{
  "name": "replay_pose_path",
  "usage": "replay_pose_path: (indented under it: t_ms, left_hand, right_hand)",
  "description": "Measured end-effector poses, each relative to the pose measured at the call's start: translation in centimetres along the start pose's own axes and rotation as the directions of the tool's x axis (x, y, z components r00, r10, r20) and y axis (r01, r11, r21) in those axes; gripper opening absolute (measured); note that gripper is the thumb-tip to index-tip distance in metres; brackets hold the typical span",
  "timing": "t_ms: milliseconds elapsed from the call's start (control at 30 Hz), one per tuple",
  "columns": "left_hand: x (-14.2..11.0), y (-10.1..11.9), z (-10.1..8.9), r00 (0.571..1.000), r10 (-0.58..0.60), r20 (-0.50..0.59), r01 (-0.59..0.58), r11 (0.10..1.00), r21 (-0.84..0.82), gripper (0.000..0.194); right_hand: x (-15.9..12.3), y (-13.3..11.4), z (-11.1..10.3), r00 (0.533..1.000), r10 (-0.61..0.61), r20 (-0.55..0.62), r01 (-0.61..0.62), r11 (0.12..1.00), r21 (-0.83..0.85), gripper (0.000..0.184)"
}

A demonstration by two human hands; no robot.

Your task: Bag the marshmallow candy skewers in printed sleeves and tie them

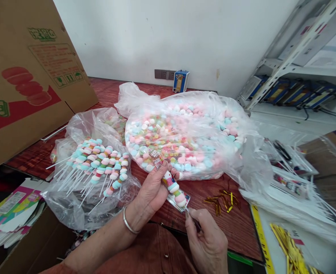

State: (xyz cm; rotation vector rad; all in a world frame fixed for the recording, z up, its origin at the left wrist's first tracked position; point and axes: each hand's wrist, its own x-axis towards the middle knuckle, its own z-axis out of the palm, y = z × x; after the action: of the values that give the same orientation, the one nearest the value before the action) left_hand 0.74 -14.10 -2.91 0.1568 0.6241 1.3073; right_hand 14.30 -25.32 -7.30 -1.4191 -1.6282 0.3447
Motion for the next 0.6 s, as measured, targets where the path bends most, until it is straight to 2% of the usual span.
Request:
replay_pose_path:
  t_ms: [100, 133, 200, 267, 333, 400, 433, 467, 500, 600]
  left_hand:
    - [0.0, -0.2, 0.0, 0.999, -0.031, 0.028, 0.031, 1.000, -0.005, 0.024]
    - [0.0, -0.2, 0.0, 0.999, -0.044, 0.030, 0.044, 0.999, -0.007, 0.025]
    - [0.0, -0.3, -0.2, 0.997, -0.067, 0.031, 0.068, 0.998, -0.013, 0.026]
    - [0.0, -0.4, -0.3, 0.995, -0.086, 0.043, 0.087, 0.996, -0.020, 0.027]
    - [-0.1, -0.5, -0.3, 0.993, -0.096, 0.069, 0.099, 0.995, -0.028, 0.026]
    - [-0.2, -0.6, -0.3, 0.990, -0.105, 0.096, 0.108, 0.994, -0.034, 0.023]
    - [-0.3, -0.6, -0.3, 0.989, -0.108, 0.103, 0.112, 0.993, -0.037, 0.021]
    - [-0.3, -0.5, -0.2, 0.988, -0.111, 0.105, 0.115, 0.993, -0.037, 0.020]
    - [-0.3, -0.5, -0.2, 0.989, -0.113, 0.098, 0.117, 0.992, -0.036, 0.020]
    - [-0.3, -0.3, -0.1, 0.990, -0.128, 0.061, 0.129, 0.991, -0.022, 0.018]
  right_hand:
    - [0.3, -0.3, -0.4, 0.973, 0.199, 0.117, -0.214, 0.968, 0.130, 0.022]
    - [0.4, -0.4, -0.5, 0.945, 0.278, 0.174, -0.310, 0.930, 0.196, 0.028]
    - [0.5, -0.6, -0.6, 0.859, 0.404, 0.316, -0.500, 0.795, 0.344, 0.038]
    - [0.6, -0.7, -0.4, 0.770, 0.457, 0.446, -0.636, 0.609, 0.474, 0.044]
    - [0.7, -0.8, -0.1, 0.698, 0.469, 0.542, -0.717, 0.448, 0.535, 0.046]
    - [0.7, -0.9, 0.1, 0.664, 0.471, 0.581, -0.746, 0.357, 0.563, 0.045]
    - [0.8, -0.9, 0.2, 0.662, 0.470, 0.583, -0.746, 0.339, 0.574, 0.044]
    - [0.8, -1.0, 0.3, 0.675, 0.466, 0.573, -0.735, 0.354, 0.578, 0.043]
    - [0.9, -1.1, 0.2, 0.705, 0.461, 0.540, -0.708, 0.412, 0.573, 0.042]
    - [1.0, -1.1, -0.1, 0.865, 0.380, 0.329, -0.496, 0.746, 0.443, 0.035]
